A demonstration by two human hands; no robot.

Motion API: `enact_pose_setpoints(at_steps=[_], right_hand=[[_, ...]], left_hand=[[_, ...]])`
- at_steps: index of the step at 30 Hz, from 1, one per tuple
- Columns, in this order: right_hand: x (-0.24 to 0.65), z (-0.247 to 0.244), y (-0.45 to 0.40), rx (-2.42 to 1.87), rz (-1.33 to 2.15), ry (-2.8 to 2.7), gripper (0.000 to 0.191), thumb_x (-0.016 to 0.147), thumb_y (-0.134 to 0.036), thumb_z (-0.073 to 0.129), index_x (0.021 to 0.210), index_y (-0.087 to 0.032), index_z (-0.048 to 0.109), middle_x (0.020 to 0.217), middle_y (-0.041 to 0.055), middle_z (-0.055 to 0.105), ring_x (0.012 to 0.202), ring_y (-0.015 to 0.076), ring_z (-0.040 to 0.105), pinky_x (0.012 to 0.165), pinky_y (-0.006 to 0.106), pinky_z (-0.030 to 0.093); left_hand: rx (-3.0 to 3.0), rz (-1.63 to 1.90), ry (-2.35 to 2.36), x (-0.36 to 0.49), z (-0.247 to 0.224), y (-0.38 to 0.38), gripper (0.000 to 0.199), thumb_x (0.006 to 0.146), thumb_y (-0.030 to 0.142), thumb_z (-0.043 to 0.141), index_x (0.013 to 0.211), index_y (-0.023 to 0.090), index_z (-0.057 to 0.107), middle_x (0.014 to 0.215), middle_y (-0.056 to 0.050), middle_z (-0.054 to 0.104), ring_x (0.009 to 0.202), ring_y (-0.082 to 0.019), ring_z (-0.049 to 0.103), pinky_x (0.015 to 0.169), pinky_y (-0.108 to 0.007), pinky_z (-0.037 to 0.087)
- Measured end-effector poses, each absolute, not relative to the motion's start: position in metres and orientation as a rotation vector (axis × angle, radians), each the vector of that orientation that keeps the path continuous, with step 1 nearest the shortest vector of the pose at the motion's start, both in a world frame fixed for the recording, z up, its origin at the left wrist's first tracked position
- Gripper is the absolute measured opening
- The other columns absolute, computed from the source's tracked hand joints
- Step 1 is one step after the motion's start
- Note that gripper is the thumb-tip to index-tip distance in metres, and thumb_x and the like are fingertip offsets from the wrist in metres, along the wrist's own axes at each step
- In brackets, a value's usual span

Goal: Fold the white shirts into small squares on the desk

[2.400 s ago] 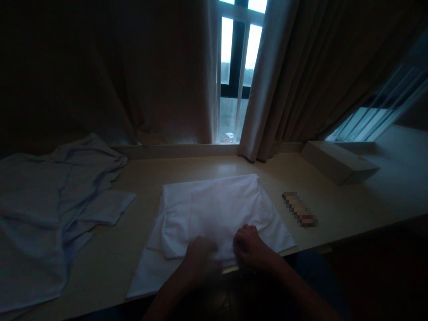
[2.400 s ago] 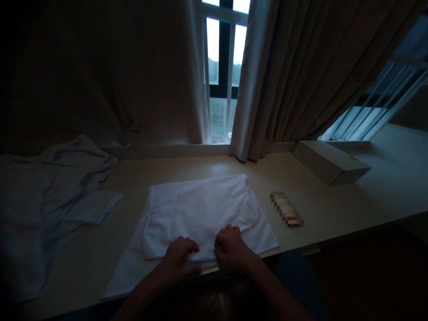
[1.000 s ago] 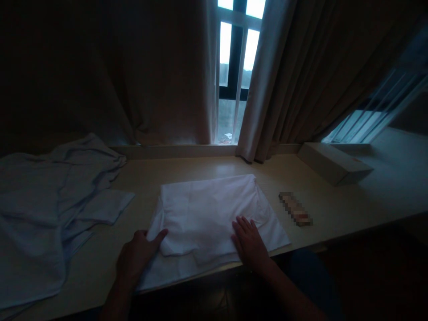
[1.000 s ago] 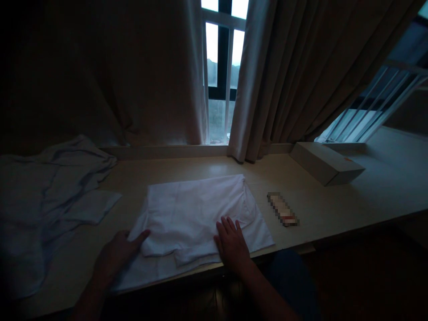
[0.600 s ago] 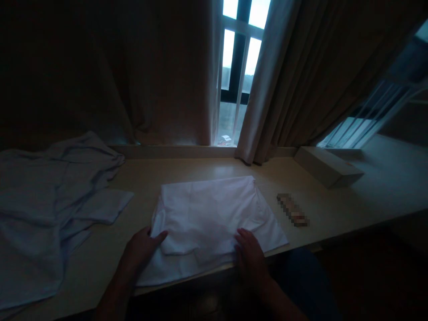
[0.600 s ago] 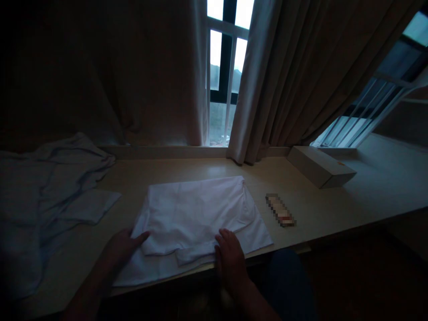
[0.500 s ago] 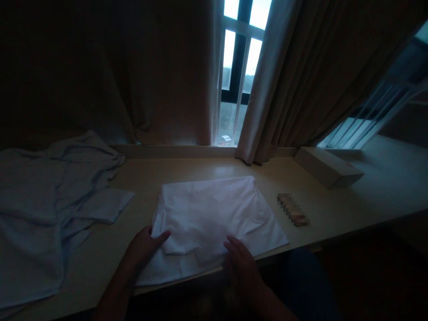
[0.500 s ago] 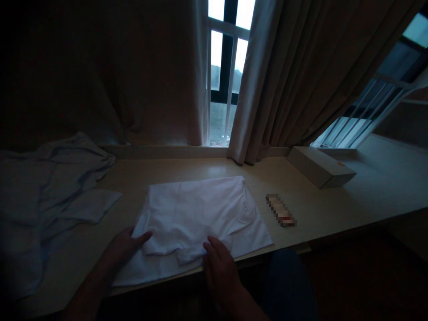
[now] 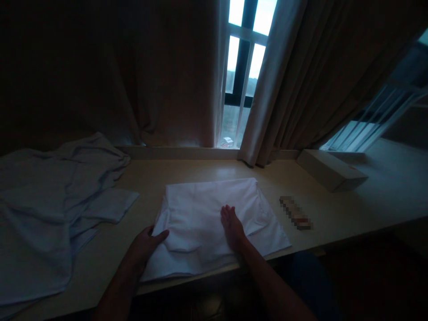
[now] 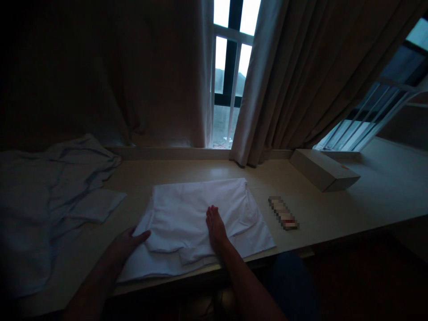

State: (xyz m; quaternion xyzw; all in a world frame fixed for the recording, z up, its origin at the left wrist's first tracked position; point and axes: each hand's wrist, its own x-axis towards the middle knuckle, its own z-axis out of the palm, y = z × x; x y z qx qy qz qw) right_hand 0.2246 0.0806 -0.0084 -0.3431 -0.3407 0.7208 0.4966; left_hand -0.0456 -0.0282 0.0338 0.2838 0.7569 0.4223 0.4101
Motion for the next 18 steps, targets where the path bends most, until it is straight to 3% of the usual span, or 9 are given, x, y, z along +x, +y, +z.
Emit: enact_pose_setpoints(at_steps=[6,12,18], right_hand=[[0.223,-0.025,0.086,-0.781,1.801,-0.686,0.066,0.091,-0.063,0.044,0.141,-0.021,0.045,0.149,0.0107,0.040,0.134,0.0178,0.043,0.115,0.038,0.027],[0.217,-0.035,0.088,-0.774,1.761,-0.700,0.068,0.085,-0.062,0.055,0.140,-0.023,0.046,0.150,0.0077,0.039,0.136,0.0174,0.041,0.115,0.038,0.026],[0.220,-0.023,0.080,-0.770,1.743,-0.777,0.065,0.082,-0.061,0.060,0.135,-0.025,0.052,0.149,0.0056,0.042,0.136,0.0179,0.040,0.115,0.038,0.026]], left_hand=[[0.486,1.198,1.674,-0.037,0.041,-0.032,0.069,0.063,0.036,0.081,0.124,0.018,0.056,0.093,-0.011,0.075,0.072,-0.027,0.072,0.066,-0.039,0.059],[0.468,1.208,1.713,-0.035,0.046,-0.034,0.061,0.060,0.030,0.082,0.116,0.017,0.061,0.083,-0.010,0.075,0.067,-0.027,0.071,0.062,-0.037,0.059],[0.506,1.166,1.831,-0.033,0.054,-0.034,0.060,0.059,0.032,0.083,0.114,0.016,0.064,0.099,-0.013,0.074,0.072,-0.025,0.072,0.057,-0.031,0.058]])
